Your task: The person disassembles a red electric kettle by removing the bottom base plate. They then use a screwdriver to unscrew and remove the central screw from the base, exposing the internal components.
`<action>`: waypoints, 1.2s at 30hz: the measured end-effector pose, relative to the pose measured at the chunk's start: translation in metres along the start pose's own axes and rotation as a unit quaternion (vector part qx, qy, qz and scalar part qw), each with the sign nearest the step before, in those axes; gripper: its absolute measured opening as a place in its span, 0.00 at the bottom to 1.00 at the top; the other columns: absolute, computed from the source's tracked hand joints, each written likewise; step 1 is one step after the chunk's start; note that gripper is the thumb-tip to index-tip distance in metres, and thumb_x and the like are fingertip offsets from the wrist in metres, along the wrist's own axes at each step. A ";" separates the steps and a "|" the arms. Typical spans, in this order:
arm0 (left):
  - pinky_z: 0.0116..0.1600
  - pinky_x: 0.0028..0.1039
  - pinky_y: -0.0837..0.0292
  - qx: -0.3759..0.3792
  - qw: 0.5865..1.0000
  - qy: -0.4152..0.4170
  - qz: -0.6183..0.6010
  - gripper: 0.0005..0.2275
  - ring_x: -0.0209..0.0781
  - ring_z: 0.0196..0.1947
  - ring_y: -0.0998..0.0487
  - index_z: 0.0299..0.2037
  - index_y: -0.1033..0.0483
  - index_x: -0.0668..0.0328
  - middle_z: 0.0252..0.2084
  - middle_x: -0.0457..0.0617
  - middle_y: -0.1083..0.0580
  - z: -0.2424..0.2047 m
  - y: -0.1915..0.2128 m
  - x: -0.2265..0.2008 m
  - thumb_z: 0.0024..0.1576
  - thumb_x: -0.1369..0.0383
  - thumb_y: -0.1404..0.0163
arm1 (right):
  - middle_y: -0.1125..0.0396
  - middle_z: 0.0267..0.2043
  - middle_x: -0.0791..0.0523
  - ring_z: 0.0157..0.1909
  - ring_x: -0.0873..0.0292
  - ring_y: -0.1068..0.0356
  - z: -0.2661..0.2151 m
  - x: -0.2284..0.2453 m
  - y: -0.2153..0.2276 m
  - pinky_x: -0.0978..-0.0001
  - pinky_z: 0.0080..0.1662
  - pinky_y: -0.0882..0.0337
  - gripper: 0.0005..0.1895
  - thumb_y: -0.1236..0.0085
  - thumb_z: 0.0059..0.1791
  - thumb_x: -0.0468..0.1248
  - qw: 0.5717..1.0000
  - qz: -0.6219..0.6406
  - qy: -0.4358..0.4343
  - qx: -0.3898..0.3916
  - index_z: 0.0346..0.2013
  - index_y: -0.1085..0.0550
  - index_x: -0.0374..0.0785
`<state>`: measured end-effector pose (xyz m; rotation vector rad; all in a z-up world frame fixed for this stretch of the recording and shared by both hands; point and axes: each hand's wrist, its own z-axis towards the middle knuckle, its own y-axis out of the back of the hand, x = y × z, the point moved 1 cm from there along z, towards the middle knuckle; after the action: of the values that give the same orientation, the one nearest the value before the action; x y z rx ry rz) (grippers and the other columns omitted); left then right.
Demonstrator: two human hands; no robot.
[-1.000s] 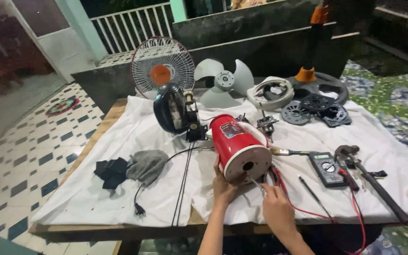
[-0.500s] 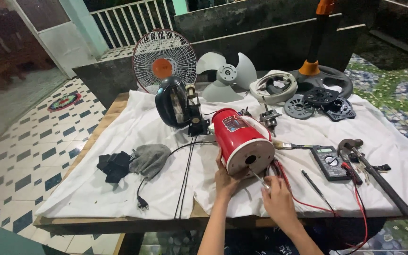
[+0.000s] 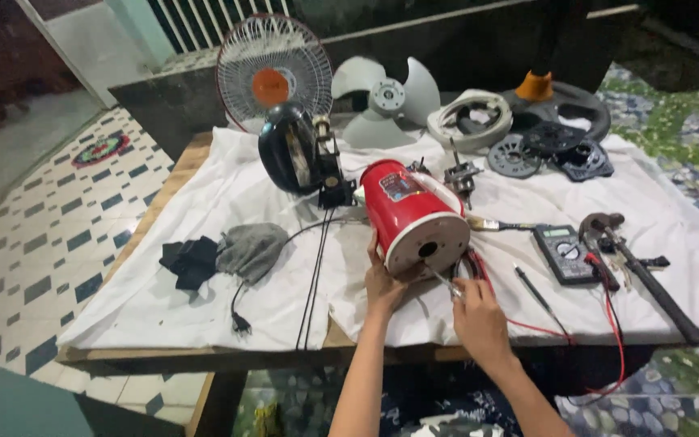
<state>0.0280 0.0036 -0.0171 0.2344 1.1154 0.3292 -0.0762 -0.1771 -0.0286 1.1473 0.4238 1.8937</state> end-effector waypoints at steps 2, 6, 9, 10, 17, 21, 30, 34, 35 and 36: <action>0.44 0.53 0.26 -0.004 0.999 0.040 -0.001 0.48 0.70 0.44 0.20 0.72 0.63 0.31 0.54 0.66 0.24 -0.005 0.005 -0.028 0.45 0.60 0.38 | 0.32 0.45 0.53 0.47 0.44 0.26 0.004 0.000 0.000 0.55 0.46 0.24 0.16 0.43 0.48 0.31 1.000 0.004 -0.014 0.001 0.51 0.26 0.40; 0.54 0.59 0.31 0.005 0.997 0.075 -0.008 0.49 0.76 0.52 0.23 0.74 0.62 0.32 0.54 0.69 0.24 -0.007 0.016 -0.052 0.45 0.70 0.39 | 0.31 0.37 0.54 0.44 0.46 0.24 0.005 0.006 -0.006 0.56 0.46 0.24 0.09 0.41 0.49 0.34 1.000 0.012 -0.026 0.000 0.44 0.25 0.42; 0.56 0.59 0.31 0.009 0.997 0.079 -0.014 0.52 0.74 0.53 0.24 0.75 0.63 0.31 0.55 0.67 0.24 -0.007 0.012 -0.042 0.43 0.66 0.37 | 0.29 0.35 0.55 0.42 0.50 0.23 0.008 0.017 -0.004 0.60 0.45 0.24 0.05 0.43 0.51 0.35 0.999 0.023 -0.042 -0.012 0.42 0.24 0.42; 0.56 0.59 0.31 0.011 0.997 0.081 -0.013 0.52 0.74 0.53 0.24 0.75 0.63 0.31 0.55 0.67 0.24 -0.008 0.013 -0.042 0.43 0.66 0.37 | 0.29 0.35 0.55 0.42 0.50 0.23 0.010 0.016 -0.003 0.60 0.45 0.24 0.05 0.43 0.51 0.35 0.999 0.022 -0.044 -0.010 0.42 0.24 0.42; 0.57 0.58 0.31 0.010 0.994 0.108 -0.007 0.51 0.74 0.53 0.23 0.74 0.62 0.31 0.54 0.67 0.24 -0.005 0.015 -0.047 0.43 0.58 0.36 | 0.28 0.28 0.47 0.21 0.59 0.32 0.024 0.020 0.016 0.72 0.21 0.32 0.13 0.44 0.50 0.33 0.871 0.360 -0.332 0.041 0.48 0.26 0.31; 0.58 0.57 0.29 0.005 0.993 0.121 -0.005 0.52 0.73 0.53 0.23 0.74 0.60 0.30 0.54 0.69 0.24 -0.005 0.015 -0.045 0.42 0.52 0.34 | 0.29 0.33 0.41 0.24 0.56 0.30 0.018 0.046 0.046 0.70 0.22 0.34 0.15 0.41 0.50 0.29 0.874 0.372 -0.302 0.074 0.50 0.27 0.25; 0.59 0.56 0.30 0.005 0.994 0.113 -0.008 0.52 0.72 0.55 0.24 0.74 0.61 0.28 0.54 0.69 0.24 -0.003 0.010 -0.034 0.42 0.54 0.34 | 0.27 0.39 0.50 0.40 0.46 0.22 0.016 0.054 0.043 0.61 0.38 0.21 0.11 0.41 0.52 0.32 0.996 0.059 0.007 -0.061 0.49 0.21 0.37; 0.59 0.57 0.31 -0.001 0.995 0.101 -0.009 0.52 0.72 0.56 0.25 0.74 0.59 0.29 0.52 0.72 0.24 -0.004 0.012 -0.042 0.42 0.55 0.34 | 0.27 0.40 0.51 0.41 0.47 0.23 0.015 0.047 0.033 0.62 0.37 0.21 0.12 0.42 0.52 0.32 0.996 0.062 0.024 -0.063 0.50 0.21 0.39; 0.59 0.58 0.31 0.002 0.995 0.102 -0.007 0.52 0.73 0.56 0.25 0.74 0.60 0.29 0.52 0.71 0.24 -0.005 0.010 -0.035 0.42 0.56 0.34 | 0.27 0.41 0.51 0.41 0.47 0.23 0.014 0.047 0.034 0.63 0.37 0.21 0.12 0.42 0.52 0.32 0.996 0.060 0.022 -0.062 0.50 0.21 0.39; 0.58 0.59 0.31 0.004 0.995 0.102 -0.005 0.52 0.74 0.55 0.25 0.74 0.60 0.28 0.53 0.71 0.24 -0.005 0.008 -0.028 0.42 0.57 0.33 | 0.27 0.41 0.52 0.41 0.48 0.23 0.014 0.047 0.035 0.64 0.37 0.21 0.12 0.42 0.52 0.31 0.996 0.057 0.019 -0.061 0.50 0.21 0.39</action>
<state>0.0106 0.0010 0.0073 0.2061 1.3198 0.3458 -0.0917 -0.1608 0.0276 1.0759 0.2649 2.0140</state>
